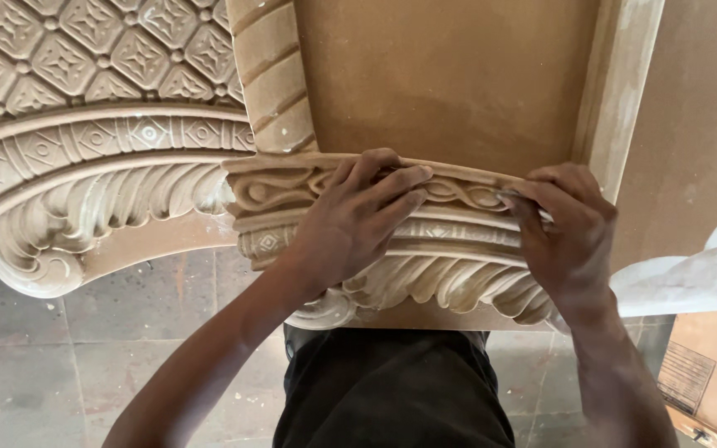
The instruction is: The person sands the intricate grooves and edges of a large ornate wood carving by hand using pieces of sandpaper.
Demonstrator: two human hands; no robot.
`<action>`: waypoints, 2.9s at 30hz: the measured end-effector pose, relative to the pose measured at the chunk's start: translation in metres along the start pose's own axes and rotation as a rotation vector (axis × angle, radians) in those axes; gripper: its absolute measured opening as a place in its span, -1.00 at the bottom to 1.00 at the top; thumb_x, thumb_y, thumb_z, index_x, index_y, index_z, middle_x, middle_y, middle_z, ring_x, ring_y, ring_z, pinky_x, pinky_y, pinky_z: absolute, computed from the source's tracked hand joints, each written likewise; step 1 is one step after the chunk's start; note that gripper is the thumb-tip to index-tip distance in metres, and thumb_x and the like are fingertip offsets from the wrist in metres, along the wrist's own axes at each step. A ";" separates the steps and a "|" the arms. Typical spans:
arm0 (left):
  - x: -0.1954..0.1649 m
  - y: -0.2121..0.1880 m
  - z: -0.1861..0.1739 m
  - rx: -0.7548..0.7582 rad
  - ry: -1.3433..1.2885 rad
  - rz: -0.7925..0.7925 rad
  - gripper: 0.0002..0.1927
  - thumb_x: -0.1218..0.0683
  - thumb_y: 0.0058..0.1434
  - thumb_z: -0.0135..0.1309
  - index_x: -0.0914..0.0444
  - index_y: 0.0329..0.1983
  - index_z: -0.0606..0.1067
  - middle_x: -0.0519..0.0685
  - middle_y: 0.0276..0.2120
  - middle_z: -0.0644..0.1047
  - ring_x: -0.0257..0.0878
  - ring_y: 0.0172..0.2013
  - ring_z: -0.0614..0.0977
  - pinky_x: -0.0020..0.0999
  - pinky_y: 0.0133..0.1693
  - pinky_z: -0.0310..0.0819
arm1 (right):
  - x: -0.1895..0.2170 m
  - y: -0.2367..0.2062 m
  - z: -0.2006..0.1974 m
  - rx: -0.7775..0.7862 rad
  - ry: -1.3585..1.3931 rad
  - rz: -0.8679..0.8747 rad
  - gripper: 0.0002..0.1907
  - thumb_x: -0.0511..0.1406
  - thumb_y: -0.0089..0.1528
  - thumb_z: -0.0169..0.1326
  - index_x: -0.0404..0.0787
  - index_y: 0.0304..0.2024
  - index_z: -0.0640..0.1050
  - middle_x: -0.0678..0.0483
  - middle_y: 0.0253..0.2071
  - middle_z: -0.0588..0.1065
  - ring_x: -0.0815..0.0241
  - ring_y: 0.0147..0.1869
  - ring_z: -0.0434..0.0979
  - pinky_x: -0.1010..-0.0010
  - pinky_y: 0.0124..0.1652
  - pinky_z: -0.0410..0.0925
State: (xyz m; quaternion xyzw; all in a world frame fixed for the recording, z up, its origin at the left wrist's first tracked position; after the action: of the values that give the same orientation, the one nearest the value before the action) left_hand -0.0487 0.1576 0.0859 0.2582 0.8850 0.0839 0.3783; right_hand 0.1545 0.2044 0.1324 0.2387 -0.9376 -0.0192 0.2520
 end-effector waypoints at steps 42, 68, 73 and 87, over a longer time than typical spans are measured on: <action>0.003 -0.007 0.012 0.011 0.033 0.012 -0.58 0.12 0.13 0.23 0.28 0.09 0.55 -0.02 0.27 0.43 0.02 0.32 0.32 0.01 0.32 0.29 | -0.012 -0.016 0.004 0.104 0.052 -0.091 -0.85 -0.46 0.30 0.31 -0.25 -0.08 0.66 0.01 -0.20 0.58 0.20 -0.18 0.60 0.44 -0.26 0.46; 0.006 -0.007 0.014 0.024 0.018 0.000 -0.54 0.14 0.11 0.27 0.27 0.10 0.54 -0.04 0.26 0.43 0.01 0.33 0.31 0.01 0.36 0.27 | 0.021 0.012 0.015 0.145 0.003 0.007 -0.90 -0.47 0.33 0.29 -0.32 -0.11 0.65 -0.06 -0.25 0.57 0.11 -0.22 0.60 0.38 -0.26 0.43; 0.007 -0.009 0.015 -0.004 0.013 0.008 -0.51 0.14 0.07 0.29 0.28 0.10 0.53 -0.01 0.25 0.43 0.05 0.33 0.31 0.03 0.36 0.24 | 0.026 0.020 0.014 0.210 -0.035 -0.075 -0.92 -0.42 0.30 0.28 -0.30 -0.17 0.64 -0.04 -0.22 0.58 0.16 -0.16 0.61 0.39 -0.21 0.46; 0.013 -0.023 0.001 0.071 0.011 0.038 -0.41 0.09 0.11 0.30 0.25 0.24 0.50 -0.04 0.36 0.37 -0.02 0.41 0.26 -0.02 0.43 0.22 | 0.010 0.011 0.017 0.107 0.081 0.003 -0.93 -0.43 0.34 0.31 -0.29 -0.15 0.65 -0.02 -0.21 0.59 0.25 -0.24 0.61 0.48 -0.32 0.48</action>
State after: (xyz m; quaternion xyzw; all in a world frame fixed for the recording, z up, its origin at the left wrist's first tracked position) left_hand -0.0644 0.1452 0.0690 0.2878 0.8844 0.0609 0.3624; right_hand 0.1337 0.2082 0.1245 0.2509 -0.9268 0.0412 0.2765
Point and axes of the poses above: each hand's wrist, its own y-axis towards the middle knuckle, its own z-axis out of the palm, x = y × z, the point moved 7 cm from there along y, towards the middle knuckle
